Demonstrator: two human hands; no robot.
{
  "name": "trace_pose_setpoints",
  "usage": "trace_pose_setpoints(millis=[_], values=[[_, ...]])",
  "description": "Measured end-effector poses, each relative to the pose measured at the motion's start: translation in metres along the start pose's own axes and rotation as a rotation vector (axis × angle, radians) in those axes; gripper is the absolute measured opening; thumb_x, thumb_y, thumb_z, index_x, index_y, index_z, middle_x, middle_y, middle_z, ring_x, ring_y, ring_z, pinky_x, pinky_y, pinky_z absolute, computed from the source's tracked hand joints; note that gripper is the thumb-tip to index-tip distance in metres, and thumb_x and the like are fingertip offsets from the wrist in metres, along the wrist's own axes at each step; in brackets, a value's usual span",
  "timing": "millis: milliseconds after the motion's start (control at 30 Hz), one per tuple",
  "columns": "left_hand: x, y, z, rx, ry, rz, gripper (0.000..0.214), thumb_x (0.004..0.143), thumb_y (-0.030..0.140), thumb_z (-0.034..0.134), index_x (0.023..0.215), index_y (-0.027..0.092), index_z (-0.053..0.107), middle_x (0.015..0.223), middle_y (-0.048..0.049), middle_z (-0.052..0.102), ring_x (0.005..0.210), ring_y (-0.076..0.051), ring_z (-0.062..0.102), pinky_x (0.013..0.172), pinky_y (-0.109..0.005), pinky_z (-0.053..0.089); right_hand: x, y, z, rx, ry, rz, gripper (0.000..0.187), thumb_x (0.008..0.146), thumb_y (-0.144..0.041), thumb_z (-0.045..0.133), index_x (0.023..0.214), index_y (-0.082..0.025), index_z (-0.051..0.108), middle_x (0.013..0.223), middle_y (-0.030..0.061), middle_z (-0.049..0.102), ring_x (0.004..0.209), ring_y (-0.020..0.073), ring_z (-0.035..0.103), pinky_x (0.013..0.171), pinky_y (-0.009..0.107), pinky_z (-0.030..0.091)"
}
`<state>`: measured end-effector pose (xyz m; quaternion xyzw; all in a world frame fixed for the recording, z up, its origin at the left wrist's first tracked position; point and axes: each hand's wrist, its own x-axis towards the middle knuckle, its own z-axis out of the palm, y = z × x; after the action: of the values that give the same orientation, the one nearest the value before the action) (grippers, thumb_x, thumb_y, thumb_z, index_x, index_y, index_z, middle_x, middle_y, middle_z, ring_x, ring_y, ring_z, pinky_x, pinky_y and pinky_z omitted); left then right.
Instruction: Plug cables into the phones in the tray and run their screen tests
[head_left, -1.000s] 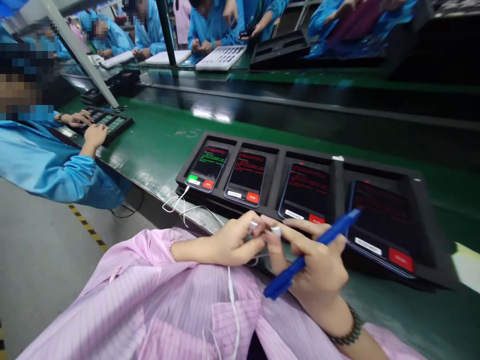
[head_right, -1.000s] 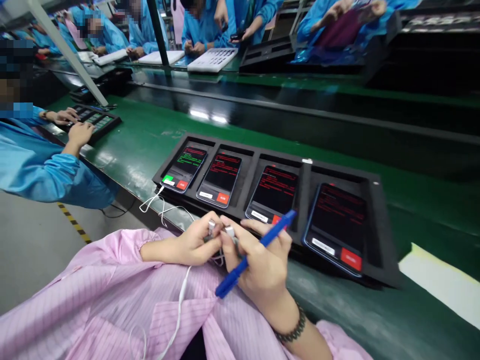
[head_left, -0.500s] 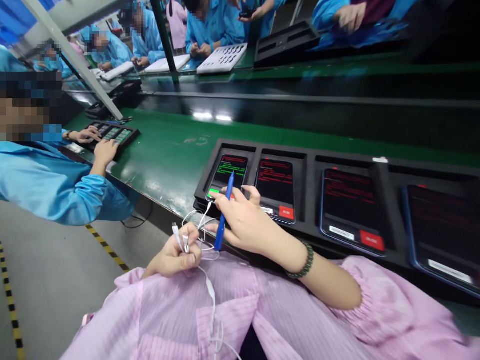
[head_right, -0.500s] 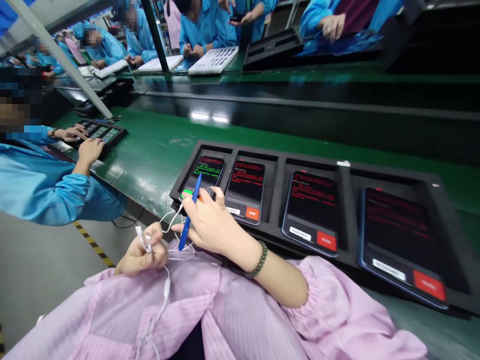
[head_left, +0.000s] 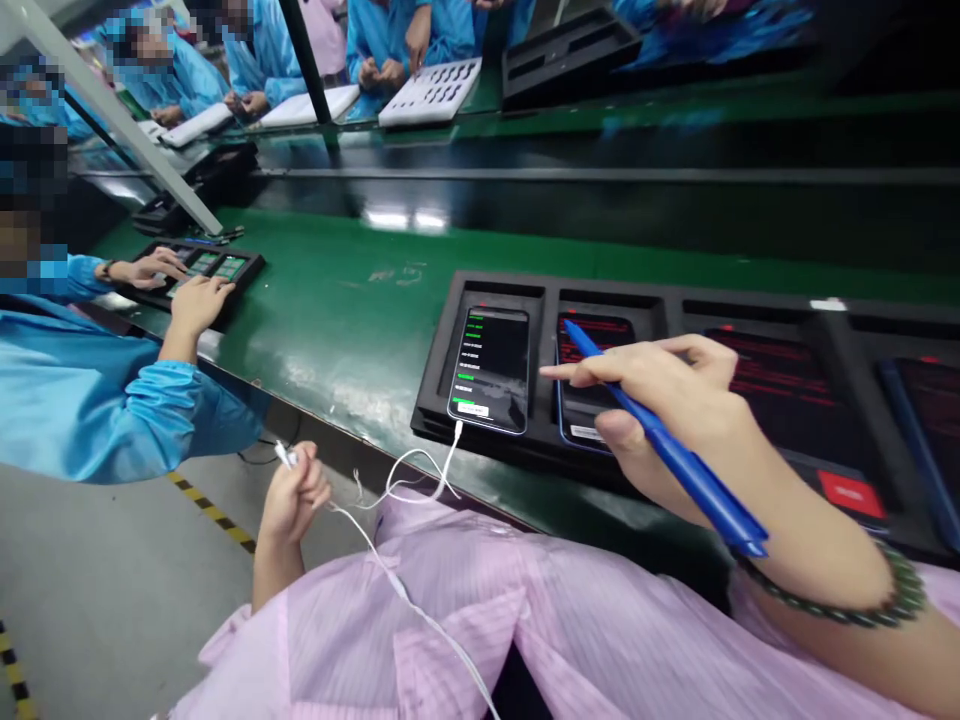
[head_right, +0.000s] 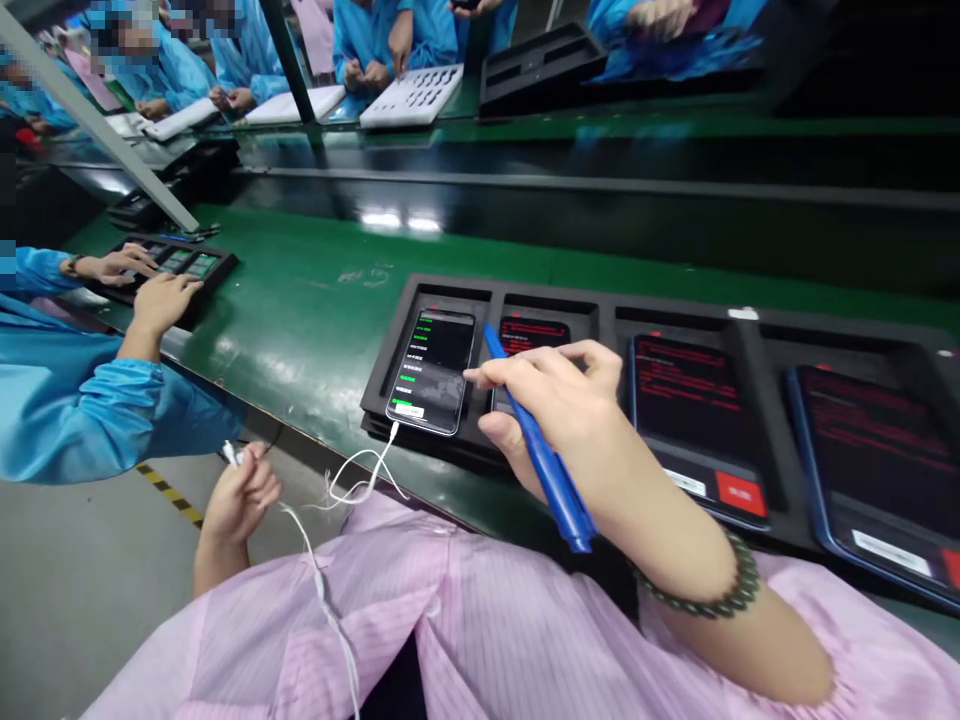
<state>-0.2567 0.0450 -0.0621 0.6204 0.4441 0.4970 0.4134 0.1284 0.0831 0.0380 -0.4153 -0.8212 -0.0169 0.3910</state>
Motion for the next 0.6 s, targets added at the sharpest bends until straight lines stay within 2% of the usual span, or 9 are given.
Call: trace_pose_setpoints(millis=[67, 133, 233, 300, 333, 400, 467, 533, 600], values=[[0.006, -0.019, -0.018, 0.098, 0.181, 0.172, 0.033, 0.109, 0.036, 0.031, 0.08, 0.023, 0.043, 0.043, 0.0113, 0.011, 0.028, -0.003, 0.009, 0.035, -0.016, 0.016, 0.001, -0.001, 0.006, -0.044, -0.031, 0.008, 0.029, 0.106, -0.041, 0.038, 0.106, -0.024, 0.061, 0.092, 0.0031, 0.072, 0.083, 0.0213, 0.064, 0.09, 0.043, 0.03], [0.011, -0.036, -0.038, 0.155, 0.247, 0.374, 0.038, 0.109, 0.035, 0.03, 0.074, 0.021, 0.035, 0.04, 0.0106, 0.01, 0.025, -0.003, 0.008, 0.034, -0.019, 0.018, 0.003, -0.003, 0.012, -0.103, -0.082, 0.032, 0.027, 0.104, -0.041, 0.041, 0.108, -0.024, 0.062, 0.093, 0.0041, 0.071, 0.088, 0.0221, 0.063, 0.092, 0.044, 0.03], [0.013, -0.055, -0.062, 0.169, 0.257, 0.51, 0.046, 0.107, 0.04, 0.035, 0.068, 0.018, 0.024, 0.036, 0.0089, 0.008, 0.026, -0.005, 0.006, 0.035, -0.024, 0.023, 0.004, -0.006, 0.019, -0.152, -0.16, 0.046, 0.032, 0.103, -0.048, 0.043, 0.108, -0.022, 0.062, 0.096, 0.0071, 0.07, 0.096, 0.0245, 0.062, 0.095, 0.046, 0.03], [0.01, -0.065, -0.071, 0.169, 0.249, 0.567, 0.05, 0.104, 0.047, 0.04, 0.066, 0.018, 0.026, 0.037, 0.0086, 0.011, 0.029, -0.006, 0.01, 0.037, -0.025, 0.028, 0.005, -0.007, 0.023, -0.147, -0.196, 0.047, 0.036, 0.103, -0.051, 0.042, 0.108, -0.021, 0.062, 0.097, 0.0082, 0.07, 0.099, 0.026, 0.061, 0.096, 0.048, 0.029], [0.007, -0.069, -0.073, 0.17, 0.248, 0.597, 0.051, 0.103, 0.051, 0.041, 0.065, 0.019, 0.032, 0.039, 0.0091, 0.018, 0.031, -0.006, 0.015, 0.04, -0.025, 0.032, 0.005, -0.008, 0.025, -0.138, -0.207, 0.049, 0.038, 0.103, -0.052, 0.041, 0.108, -0.021, 0.062, 0.097, 0.0082, 0.07, 0.1, 0.0265, 0.061, 0.097, 0.049, 0.028], [0.003, -0.075, -0.074, 0.174, 0.255, 0.636, 0.046, 0.101, 0.056, 0.046, 0.075, 0.019, 0.051, 0.051, 0.0081, 0.041, 0.04, -0.007, 0.036, 0.047, -0.023, 0.042, 0.005, -0.008, 0.029, -0.125, -0.218, 0.06, 0.04, 0.102, -0.055, 0.04, 0.108, -0.021, 0.061, 0.097, 0.008, 0.071, 0.101, 0.0275, 0.061, 0.098, 0.051, 0.027], [0.0, -0.076, -0.072, 0.19, 0.273, 0.625, 0.039, 0.1, 0.053, 0.053, 0.097, 0.015, 0.062, 0.077, 0.001, 0.06, 0.059, -0.009, 0.054, 0.057, -0.025, 0.051, 0.004, -0.007, 0.031, -0.126, -0.223, 0.061, 0.043, 0.102, -0.058, 0.039, 0.107, -0.021, 0.06, 0.096, 0.0082, 0.071, 0.101, 0.0281, 0.061, 0.098, 0.052, 0.026], [-0.002, -0.072, -0.071, 0.218, 0.306, 0.568, 0.038, 0.099, 0.05, 0.056, 0.108, 0.013, 0.063, 0.091, -0.0037, 0.064, 0.071, -0.012, 0.06, 0.063, -0.027, 0.054, 0.003, -0.007, 0.032, -0.134, -0.231, 0.05, 0.045, 0.102, -0.06, 0.038, 0.104, -0.021, 0.06, 0.095, 0.0086, 0.071, 0.099, 0.028, 0.062, 0.098, 0.052, 0.026], [-0.005, -0.065, -0.071, 0.26, 0.358, 0.461, 0.041, 0.099, 0.056, 0.052, 0.101, 0.016, 0.062, 0.083, -0.0004, 0.06, 0.064, -0.011, 0.054, 0.061, -0.027, 0.051, 0.001, -0.007, 0.03, -0.131, -0.214, 0.04, 0.044, 0.102, -0.06, 0.039, 0.104, -0.021, 0.06, 0.095, 0.0089, 0.071, 0.099, 0.028, 0.062, 0.099, 0.053, 0.026]])
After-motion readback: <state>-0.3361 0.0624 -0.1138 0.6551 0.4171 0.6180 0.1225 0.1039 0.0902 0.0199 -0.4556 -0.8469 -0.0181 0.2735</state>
